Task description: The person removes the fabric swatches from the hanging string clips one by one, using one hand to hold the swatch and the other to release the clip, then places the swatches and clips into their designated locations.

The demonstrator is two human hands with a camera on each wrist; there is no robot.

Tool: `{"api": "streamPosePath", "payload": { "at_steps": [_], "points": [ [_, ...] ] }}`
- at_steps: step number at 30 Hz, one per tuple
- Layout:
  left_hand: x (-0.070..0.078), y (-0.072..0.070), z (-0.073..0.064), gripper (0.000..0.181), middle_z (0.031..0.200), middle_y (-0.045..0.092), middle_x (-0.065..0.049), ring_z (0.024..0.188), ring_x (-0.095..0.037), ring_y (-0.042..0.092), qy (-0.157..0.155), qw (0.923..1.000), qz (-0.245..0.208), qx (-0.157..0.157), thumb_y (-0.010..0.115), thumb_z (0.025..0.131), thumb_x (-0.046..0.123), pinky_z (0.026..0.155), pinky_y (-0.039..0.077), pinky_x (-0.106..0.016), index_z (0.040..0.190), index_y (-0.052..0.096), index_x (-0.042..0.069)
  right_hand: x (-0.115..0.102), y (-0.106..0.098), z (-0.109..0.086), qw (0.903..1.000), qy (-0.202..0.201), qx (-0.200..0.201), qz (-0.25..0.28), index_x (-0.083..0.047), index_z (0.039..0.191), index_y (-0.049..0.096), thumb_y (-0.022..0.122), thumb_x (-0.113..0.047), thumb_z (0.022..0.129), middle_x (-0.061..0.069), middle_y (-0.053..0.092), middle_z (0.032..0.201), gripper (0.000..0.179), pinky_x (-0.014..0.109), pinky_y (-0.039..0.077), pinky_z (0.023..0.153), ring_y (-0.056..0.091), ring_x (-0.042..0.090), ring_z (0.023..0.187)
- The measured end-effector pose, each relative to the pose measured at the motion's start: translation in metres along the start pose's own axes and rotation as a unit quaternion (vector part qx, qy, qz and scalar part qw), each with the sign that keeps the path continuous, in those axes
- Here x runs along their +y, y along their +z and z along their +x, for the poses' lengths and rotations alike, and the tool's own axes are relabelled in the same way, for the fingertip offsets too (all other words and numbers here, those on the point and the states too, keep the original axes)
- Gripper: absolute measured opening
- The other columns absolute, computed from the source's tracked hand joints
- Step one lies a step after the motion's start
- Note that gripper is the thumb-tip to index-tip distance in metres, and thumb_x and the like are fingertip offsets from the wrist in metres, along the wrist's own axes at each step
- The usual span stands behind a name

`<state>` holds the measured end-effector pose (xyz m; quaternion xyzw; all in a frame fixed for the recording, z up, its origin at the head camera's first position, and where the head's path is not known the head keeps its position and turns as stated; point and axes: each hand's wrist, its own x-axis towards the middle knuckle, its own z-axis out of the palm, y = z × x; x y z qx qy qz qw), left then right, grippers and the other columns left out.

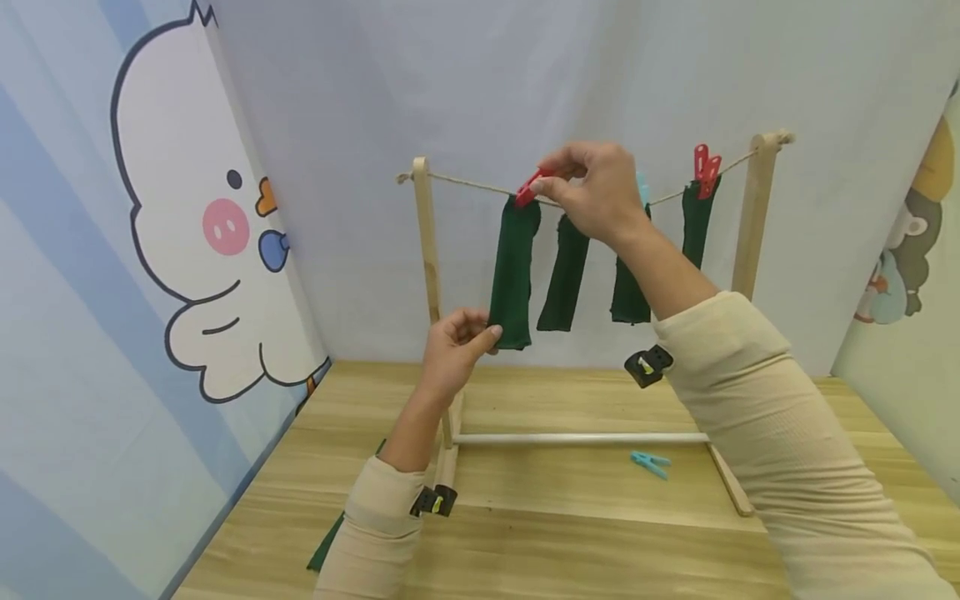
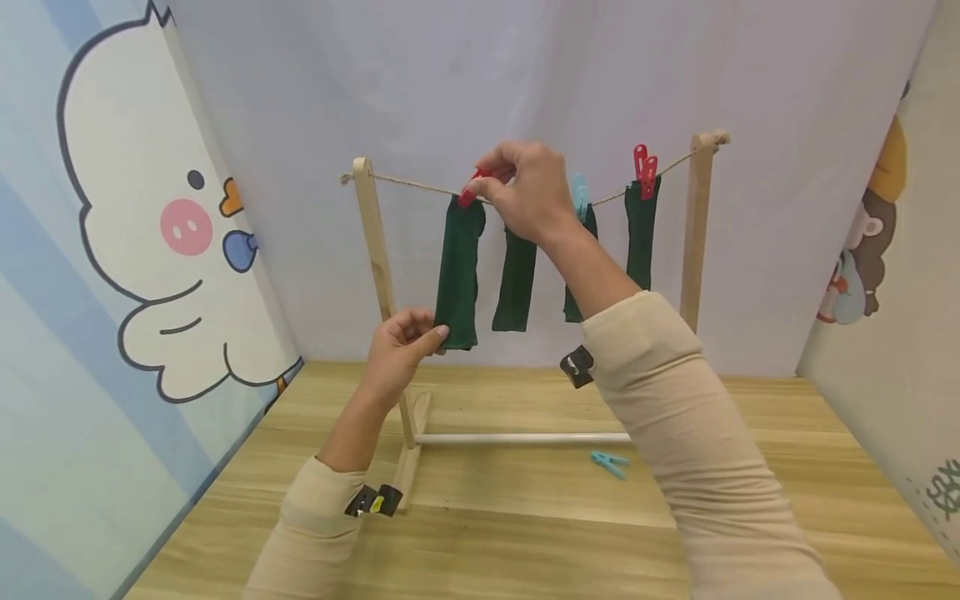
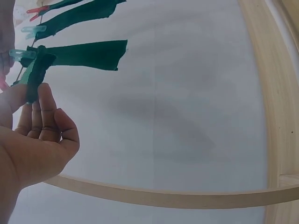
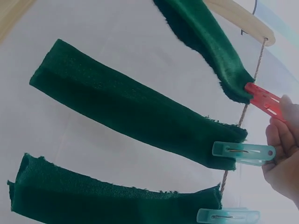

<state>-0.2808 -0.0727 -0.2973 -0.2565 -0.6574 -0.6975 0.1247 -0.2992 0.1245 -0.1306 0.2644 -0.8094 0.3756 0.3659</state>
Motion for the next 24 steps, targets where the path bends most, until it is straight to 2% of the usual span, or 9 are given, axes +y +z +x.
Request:
{"api": "streamPosePath", "payload": {
  "at_steps": [6,10,13,17,22,24],
  "points": [
    [-0.006,-0.006,-0.005,0.01,0.071,0.06,-0.003,0.062,-0.015,0.059,0.004,0.9999,0.013,0.004,0.062,0.086,-0.004,0.068,0.05,-0.029,0.094,0.06,-0.01,-0.003,-0.001,-0.003,0.998,-0.022,0.06,0.004,0.005,0.093,0.069,0.073,-0.013,0.082,0.013,0.068,0.087,0.021,0.024,0.036,0.07,0.058,0.02,0.079],
    [-0.011,-0.01,-0.009,0.013,0.072,0.06,-0.004,0.064,-0.02,0.059,-0.008,0.9996,0.029,0.001,0.063,0.087,-0.001,0.07,0.051,-0.034,0.097,0.062,-0.01,-0.004,-0.004,-0.01,0.9958,-0.028,0.086,0.01,0.005,0.093,0.069,0.074,-0.013,0.081,0.013,0.068,0.088,0.022,0.023,0.038,0.075,0.058,0.018,0.08],
    [-0.011,-0.012,-0.012,0.016,0.075,0.061,-0.006,0.065,-0.018,0.059,-0.024,0.9992,0.031,-0.004,0.063,0.088,0.0,0.069,0.052,-0.036,0.1,0.061,-0.011,-0.004,-0.008,-0.015,0.9941,-0.025,0.104,0.019,0.004,0.094,0.069,0.074,-0.014,0.081,0.012,0.068,0.09,0.023,0.021,0.038,0.077,0.058,0.016,0.082],
    [-0.006,-0.015,-0.017,0.018,0.076,0.06,-0.005,0.066,-0.016,0.059,-0.051,0.998,0.036,-0.007,0.062,0.088,-0.001,0.07,0.052,-0.038,0.102,0.06,-0.011,-0.001,-0.01,-0.024,0.9904,-0.041,0.126,0.039,0.004,0.093,0.07,0.076,-0.011,0.079,0.012,0.068,0.088,0.022,0.02,0.038,0.075,0.056,0.013,0.079],
    [0.01,-0.016,-0.025,0.016,0.074,0.059,-0.005,0.068,-0.03,0.059,-0.059,0.9963,0.062,-0.012,0.059,0.088,-0.004,0.069,0.052,-0.039,0.101,0.059,-0.013,0.001,-0.007,-0.035,0.9874,-0.068,0.129,0.061,0.004,0.093,0.07,0.077,-0.009,0.077,0.012,0.068,0.084,0.021,0.02,0.039,0.071,0.054,0.01,0.077],
    [0.009,-0.017,-0.026,0.015,0.074,0.059,-0.005,0.068,-0.03,0.059,-0.062,0.9959,0.065,-0.014,0.059,0.088,-0.004,0.069,0.052,-0.04,0.1,0.059,-0.013,0.003,-0.006,-0.039,0.9874,-0.073,0.123,0.068,0.004,0.094,0.07,0.077,-0.008,0.076,0.013,0.068,0.084,0.022,0.02,0.04,0.071,0.055,0.009,0.078]
  ]
}}
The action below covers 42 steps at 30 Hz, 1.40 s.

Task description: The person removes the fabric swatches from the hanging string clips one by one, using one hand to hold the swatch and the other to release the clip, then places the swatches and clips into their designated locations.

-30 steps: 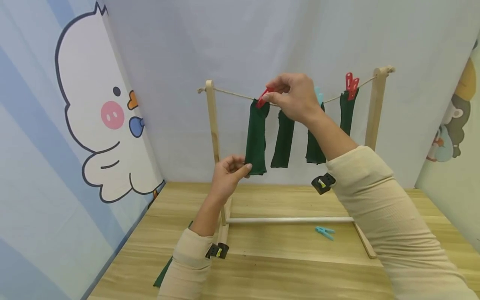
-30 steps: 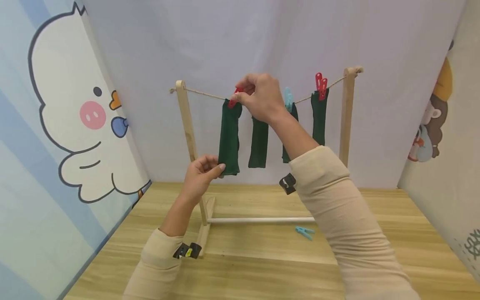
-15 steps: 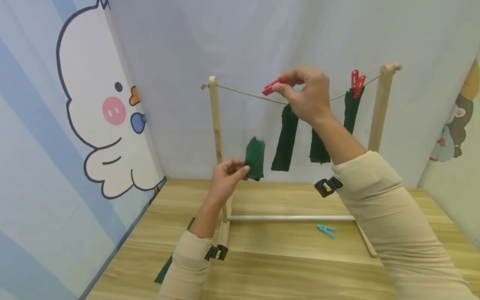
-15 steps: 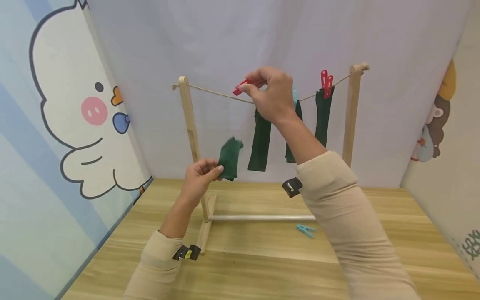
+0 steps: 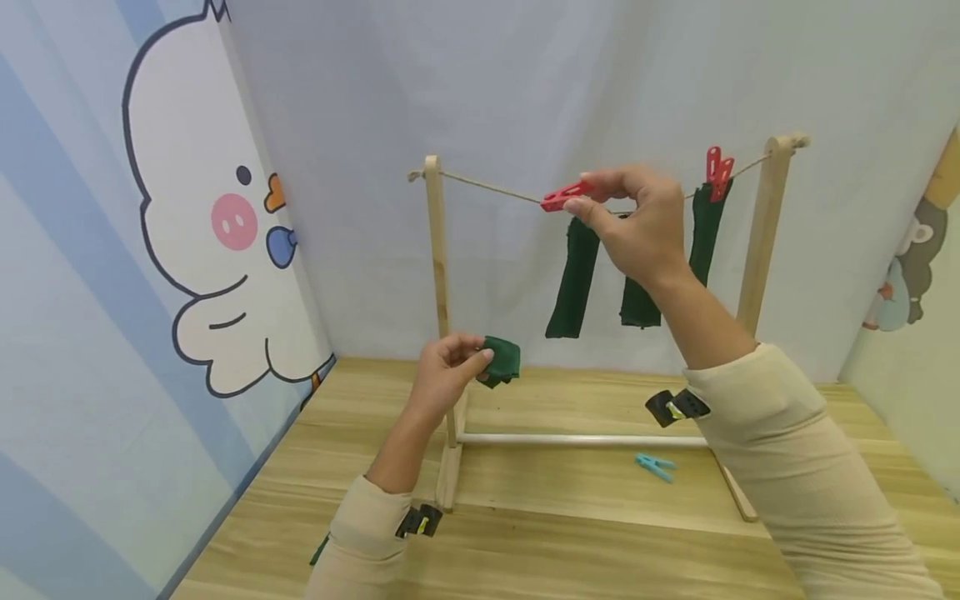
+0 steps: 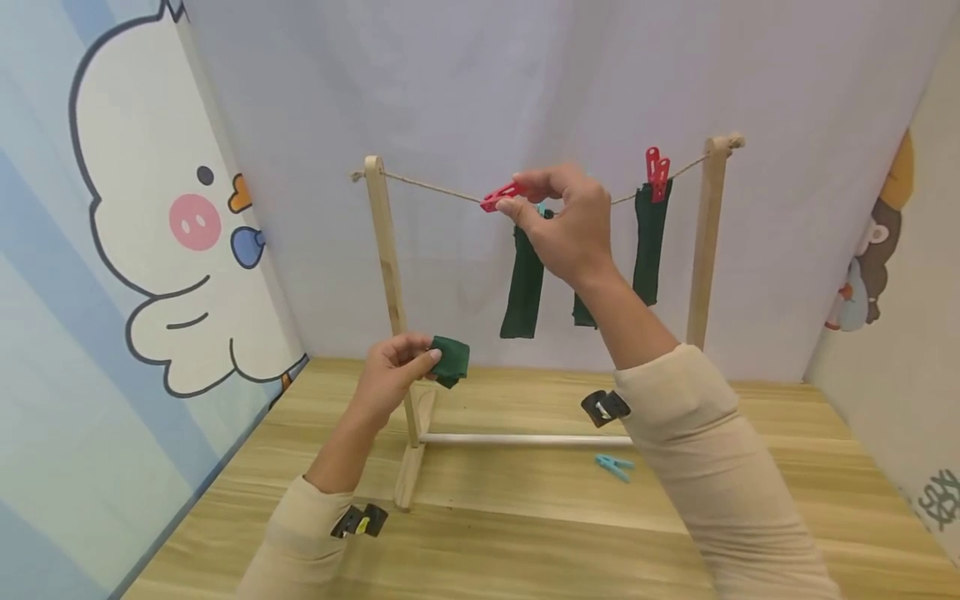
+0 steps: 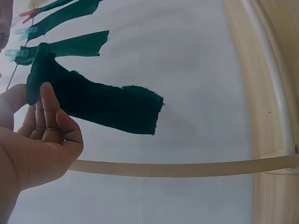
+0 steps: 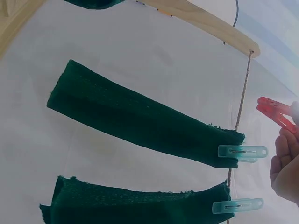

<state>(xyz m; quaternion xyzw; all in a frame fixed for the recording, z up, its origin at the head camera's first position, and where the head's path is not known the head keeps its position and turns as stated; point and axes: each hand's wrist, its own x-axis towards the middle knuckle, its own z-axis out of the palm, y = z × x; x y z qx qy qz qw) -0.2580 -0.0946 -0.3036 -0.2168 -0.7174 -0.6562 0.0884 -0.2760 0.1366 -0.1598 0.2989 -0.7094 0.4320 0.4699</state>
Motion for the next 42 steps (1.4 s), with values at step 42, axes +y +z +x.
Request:
{"api": "streamPosePath", "payload": {
  "at_steps": [42],
  "points": [
    [-0.053,-0.004,-0.044,0.017,0.077,0.057,-0.002,0.072,-0.015,0.052,-0.072,0.9952,-0.006,0.065,0.063,0.088,0.004,0.066,0.044,-0.026,0.101,0.061,-0.007,0.032,-0.038,-0.116,0.9887,0.115,-0.028,0.092,0.012,0.101,0.064,0.07,0.018,0.072,0.025,0.064,0.087,0.03,0.018,0.047,0.078,0.059,0.011,0.08]
  ]
}}
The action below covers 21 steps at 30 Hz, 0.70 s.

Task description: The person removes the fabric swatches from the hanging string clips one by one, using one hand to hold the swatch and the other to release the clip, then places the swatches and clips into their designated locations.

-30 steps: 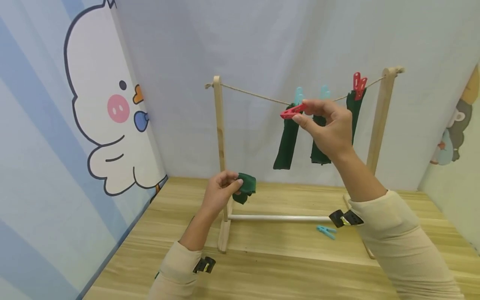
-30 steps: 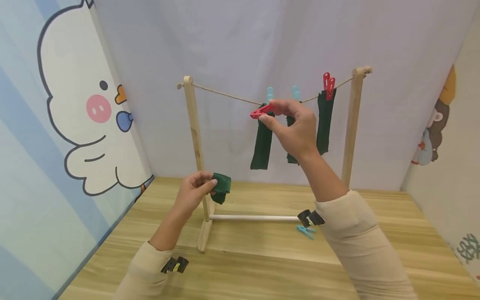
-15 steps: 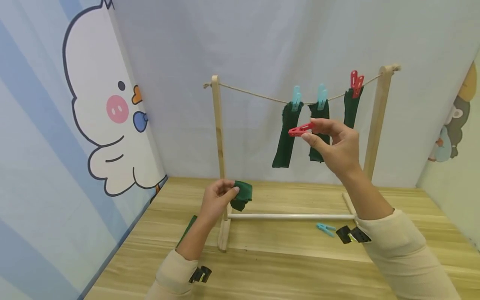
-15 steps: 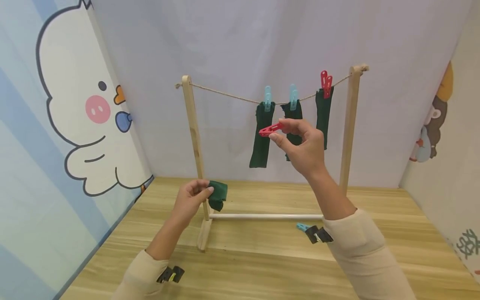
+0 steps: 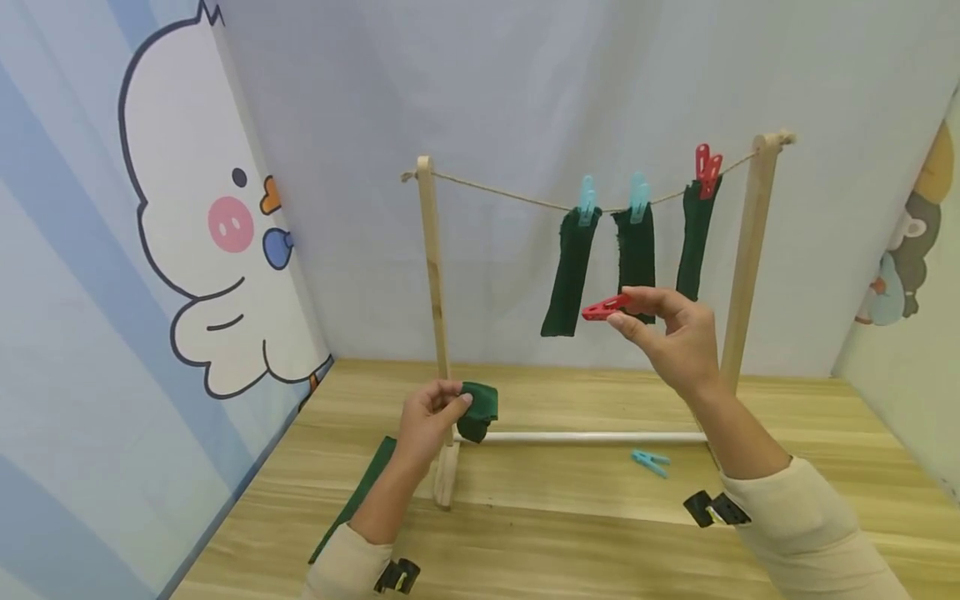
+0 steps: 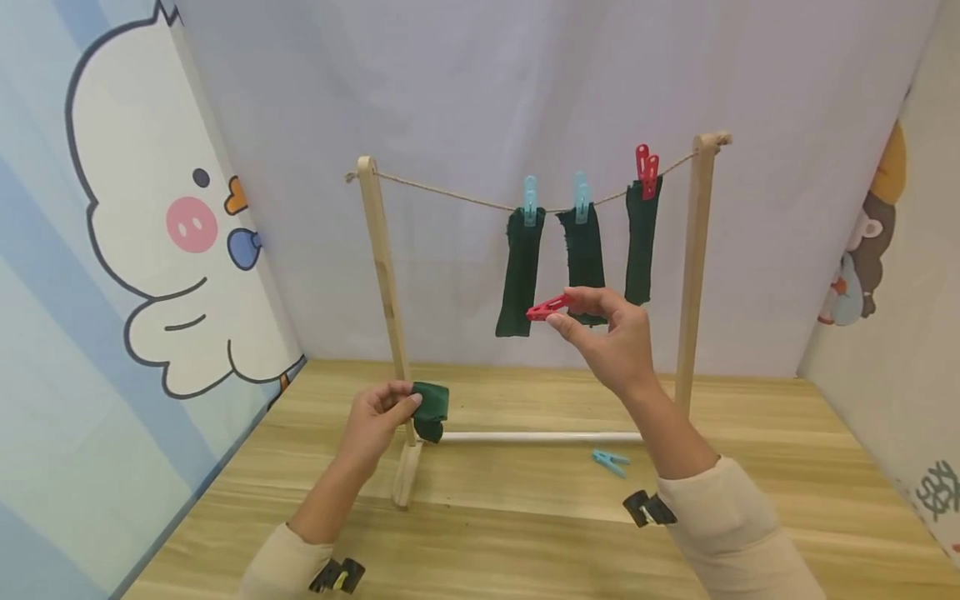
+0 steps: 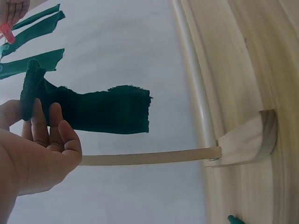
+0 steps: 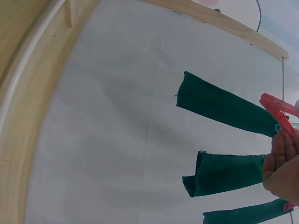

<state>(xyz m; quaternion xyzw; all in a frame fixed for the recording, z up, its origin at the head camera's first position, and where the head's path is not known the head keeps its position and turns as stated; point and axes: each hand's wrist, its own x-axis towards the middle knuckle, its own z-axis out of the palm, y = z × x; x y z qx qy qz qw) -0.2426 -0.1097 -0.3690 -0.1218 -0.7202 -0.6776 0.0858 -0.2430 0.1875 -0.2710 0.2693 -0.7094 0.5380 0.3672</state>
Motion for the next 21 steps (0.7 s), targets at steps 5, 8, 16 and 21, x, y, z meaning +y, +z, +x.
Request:
{"api": "streamPosePath", "payload": {
  "at_steps": [5,8,16,21],
  "points": [
    [-0.01,0.001,-0.001,0.018,0.076,0.057,-0.001,0.071,-0.013,0.051,-0.021,0.9997,-0.007,-0.004,0.062,0.088,0.002,0.064,0.043,-0.024,0.102,0.06,-0.009,0.006,-0.003,-0.015,0.9995,0.028,-0.011,-0.011,0.01,0.103,0.064,0.069,0.015,0.075,0.023,0.064,0.09,0.03,0.016,0.046,0.079,0.058,0.01,0.082],
    [-0.019,0.002,0.001,0.017,0.075,0.056,-0.001,0.07,-0.013,0.05,-0.037,0.9992,-0.015,-0.002,0.061,0.088,0.001,0.061,0.041,-0.024,0.102,0.059,-0.01,0.011,-0.004,-0.022,0.9988,0.046,-0.015,-0.01,0.008,0.105,0.064,0.069,0.012,0.077,0.021,0.064,0.093,0.029,0.016,0.046,0.08,0.057,0.011,0.085],
    [-0.045,0.006,0.004,0.019,0.075,0.057,0.0,0.071,-0.012,0.05,-0.05,0.9984,-0.015,0.02,0.064,0.088,0.008,0.058,0.04,-0.022,0.1,0.06,-0.005,0.011,-0.004,-0.039,0.998,0.06,-0.018,0.002,0.012,0.102,0.063,0.067,0.019,0.074,0.025,0.063,0.09,0.029,0.016,0.047,0.078,0.058,0.009,0.08],
    [-0.055,0.009,0.005,0.02,0.079,0.06,-0.001,0.076,-0.012,0.053,-0.044,0.9988,0.001,0.023,0.064,0.088,0.008,0.067,0.044,-0.029,0.101,0.06,-0.006,0.003,-0.004,-0.048,0.9966,0.079,-0.021,-0.008,0.016,0.1,0.061,0.065,0.021,0.074,0.03,0.06,0.088,0.027,0.014,0.047,0.073,0.058,0.007,0.077]
  ]
}}
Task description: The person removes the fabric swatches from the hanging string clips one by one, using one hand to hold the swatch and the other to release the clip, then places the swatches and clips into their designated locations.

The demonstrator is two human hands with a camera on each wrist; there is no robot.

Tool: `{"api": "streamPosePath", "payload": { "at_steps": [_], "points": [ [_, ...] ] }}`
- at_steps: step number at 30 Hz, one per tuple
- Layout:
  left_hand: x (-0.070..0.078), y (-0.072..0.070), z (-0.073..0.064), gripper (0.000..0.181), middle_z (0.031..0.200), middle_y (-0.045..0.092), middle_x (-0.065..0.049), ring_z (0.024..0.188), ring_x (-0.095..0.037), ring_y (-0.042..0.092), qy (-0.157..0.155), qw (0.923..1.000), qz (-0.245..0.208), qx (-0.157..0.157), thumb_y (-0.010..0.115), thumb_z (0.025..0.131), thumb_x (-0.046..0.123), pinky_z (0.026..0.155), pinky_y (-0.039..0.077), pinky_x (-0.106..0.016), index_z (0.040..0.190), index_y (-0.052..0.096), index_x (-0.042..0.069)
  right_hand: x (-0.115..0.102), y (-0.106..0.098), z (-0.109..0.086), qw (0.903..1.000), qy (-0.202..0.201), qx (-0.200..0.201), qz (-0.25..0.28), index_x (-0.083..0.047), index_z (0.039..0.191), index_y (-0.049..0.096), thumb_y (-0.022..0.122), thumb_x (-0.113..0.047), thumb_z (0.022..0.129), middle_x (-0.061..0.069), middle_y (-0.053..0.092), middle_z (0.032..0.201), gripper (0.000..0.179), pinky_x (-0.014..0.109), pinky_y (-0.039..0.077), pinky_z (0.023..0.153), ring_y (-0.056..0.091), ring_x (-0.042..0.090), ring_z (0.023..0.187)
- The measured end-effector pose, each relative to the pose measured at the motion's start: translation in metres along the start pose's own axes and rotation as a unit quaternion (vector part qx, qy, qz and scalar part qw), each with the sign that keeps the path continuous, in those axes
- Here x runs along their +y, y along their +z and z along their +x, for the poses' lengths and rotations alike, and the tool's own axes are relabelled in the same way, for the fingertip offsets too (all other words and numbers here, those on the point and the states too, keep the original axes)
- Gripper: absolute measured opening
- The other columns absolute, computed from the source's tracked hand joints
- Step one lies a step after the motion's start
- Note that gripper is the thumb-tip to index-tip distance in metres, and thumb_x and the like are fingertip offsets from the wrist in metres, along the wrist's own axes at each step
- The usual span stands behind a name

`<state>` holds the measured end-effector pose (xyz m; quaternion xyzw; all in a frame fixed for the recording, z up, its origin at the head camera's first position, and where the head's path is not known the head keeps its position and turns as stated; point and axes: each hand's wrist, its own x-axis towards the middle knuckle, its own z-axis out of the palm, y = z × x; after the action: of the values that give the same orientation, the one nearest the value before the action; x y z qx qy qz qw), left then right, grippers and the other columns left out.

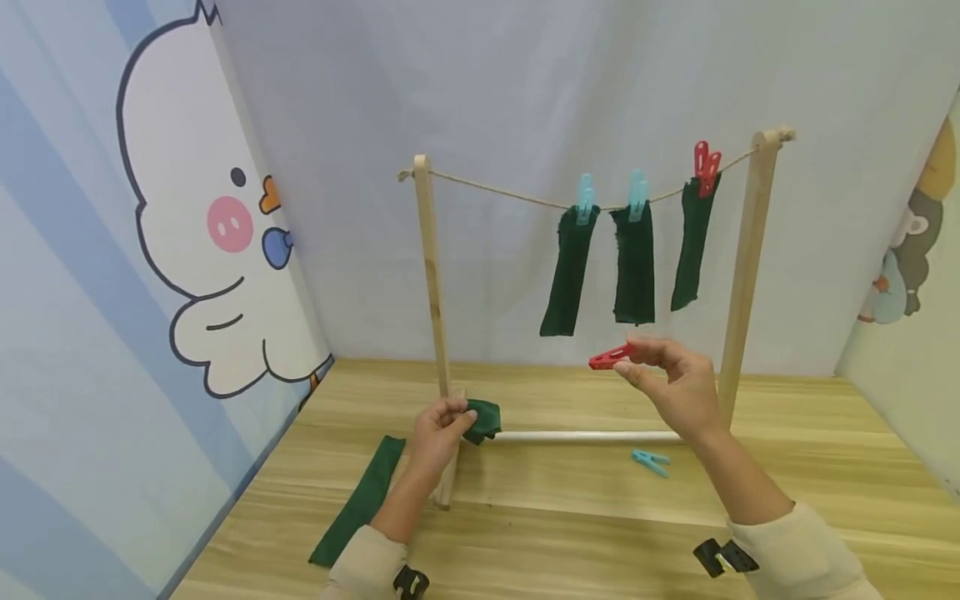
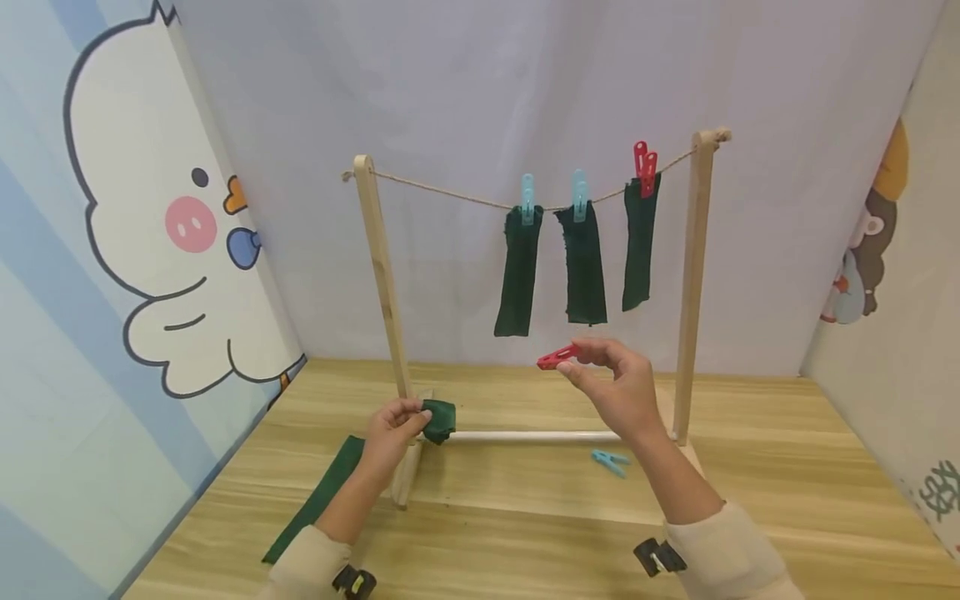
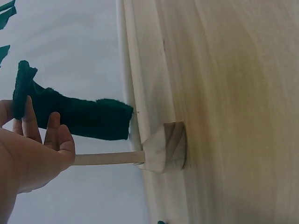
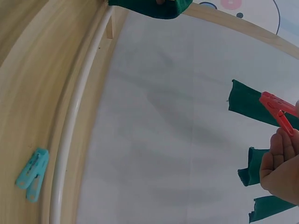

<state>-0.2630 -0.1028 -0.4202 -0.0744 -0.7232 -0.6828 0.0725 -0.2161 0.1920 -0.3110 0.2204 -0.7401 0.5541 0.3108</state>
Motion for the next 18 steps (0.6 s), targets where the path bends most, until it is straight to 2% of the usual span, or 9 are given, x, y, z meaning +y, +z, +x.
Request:
{"api": "streamPosePath", "payload": {
  "at_steps": [2,7,13,18],
  "points": [
    [-0.004,0.0,-0.002,0.021,0.08,0.06,-0.001,0.077,-0.012,0.053,-0.002,1.0,0.001,-0.002,0.064,0.087,0.008,0.069,0.044,-0.03,0.101,0.06,-0.007,0.004,0.0,-0.004,0.9999,0.011,-0.002,0.002,0.017,0.099,0.061,0.065,0.021,0.073,0.029,0.06,0.086,0.027,0.014,0.047,0.072,0.058,0.006,0.076],
    [-0.011,-0.002,-0.008,0.019,0.076,0.058,-0.001,0.072,-0.013,0.051,-0.011,0.9997,0.004,-0.021,0.063,0.087,0.005,0.063,0.042,-0.026,0.099,0.059,-0.009,0.028,-0.003,-0.015,0.9991,0.039,-0.013,0.006,0.012,0.101,0.063,0.068,0.015,0.076,0.02,0.064,0.084,0.026,0.015,0.048,0.071,0.06,0.006,0.077],
    [-0.013,-0.006,-0.022,0.019,0.082,0.06,-0.002,0.078,-0.011,0.054,-0.03,0.9984,0.019,-0.044,0.061,0.088,0.004,0.074,0.046,-0.035,0.102,0.059,-0.009,0.041,-0.009,-0.029,0.9967,0.069,-0.044,-0.002,0.01,0.103,0.063,0.071,0.004,0.079,0.018,0.066,0.087,0.026,0.017,0.048,0.074,0.062,0.007,0.079],
    [-0.012,-0.011,-0.032,0.022,0.087,0.06,-0.005,0.079,-0.013,0.054,-0.029,0.9973,0.018,-0.064,0.059,0.088,0.005,0.074,0.047,-0.036,0.104,0.057,-0.01,0.046,-0.014,-0.039,0.9912,0.111,-0.073,-0.008,0.008,0.106,0.062,0.071,0.0,0.081,0.019,0.065,0.09,0.028,0.017,0.049,0.074,0.062,0.008,0.08]
  ]
}}
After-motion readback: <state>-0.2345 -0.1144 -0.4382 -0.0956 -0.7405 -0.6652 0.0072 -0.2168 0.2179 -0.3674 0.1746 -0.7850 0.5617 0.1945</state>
